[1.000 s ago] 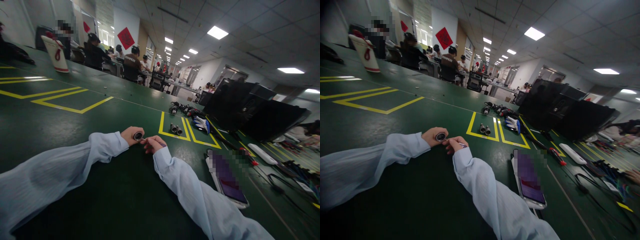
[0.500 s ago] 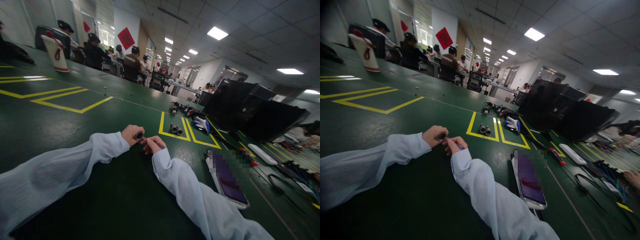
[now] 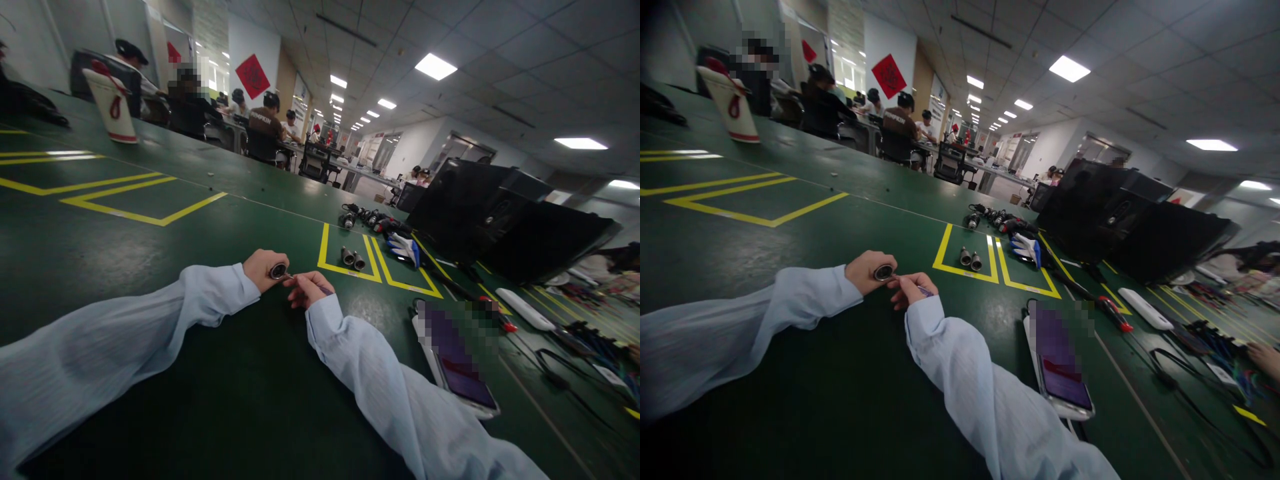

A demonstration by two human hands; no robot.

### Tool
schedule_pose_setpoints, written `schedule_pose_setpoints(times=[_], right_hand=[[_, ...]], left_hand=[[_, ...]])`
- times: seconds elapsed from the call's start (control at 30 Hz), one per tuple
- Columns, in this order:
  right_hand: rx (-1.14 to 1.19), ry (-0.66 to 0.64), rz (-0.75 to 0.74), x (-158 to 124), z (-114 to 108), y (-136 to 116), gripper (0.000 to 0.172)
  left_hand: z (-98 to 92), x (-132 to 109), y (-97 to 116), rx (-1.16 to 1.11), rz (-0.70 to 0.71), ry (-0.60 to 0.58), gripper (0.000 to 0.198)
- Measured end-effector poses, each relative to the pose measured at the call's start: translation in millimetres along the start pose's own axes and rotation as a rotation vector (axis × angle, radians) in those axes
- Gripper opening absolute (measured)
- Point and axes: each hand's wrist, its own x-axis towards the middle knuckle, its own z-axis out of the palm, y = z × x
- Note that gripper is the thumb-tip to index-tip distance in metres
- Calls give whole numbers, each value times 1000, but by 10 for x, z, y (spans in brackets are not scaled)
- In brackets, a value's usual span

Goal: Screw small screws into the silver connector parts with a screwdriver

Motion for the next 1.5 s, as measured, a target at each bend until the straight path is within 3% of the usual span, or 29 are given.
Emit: schedule_pose_setpoints(times=[0.1, 0.3, 0.5, 0.87, 1.17, 1.37, 1.5], right_hand=[[-16, -24, 7, 5, -3, -3, 14], [52, -91, 28, 8, -28, -2, 16], [16, -46, -28, -32, -1, -18, 18], [-593, 144, -304, -98, 5, 4, 15], [-135, 93, -57, -17, 2, -22, 15], [-144, 84, -89, -34, 7, -6, 17], [-304, 106, -174, -52, 17, 22, 17]], left_hand=[[-9, 0, 11, 8, 23, 4, 19], [-1, -20, 75, -296, -47, 4, 17], [20, -30, 41, -283, -69, -18, 15], [56, 2, -4, -108, 24, -157, 20], [45, -15, -36, -113, -7, -181, 20], [36, -20, -20, -137, -32, -180, 22], [39, -10, -17, -64, -25, -176, 15]])
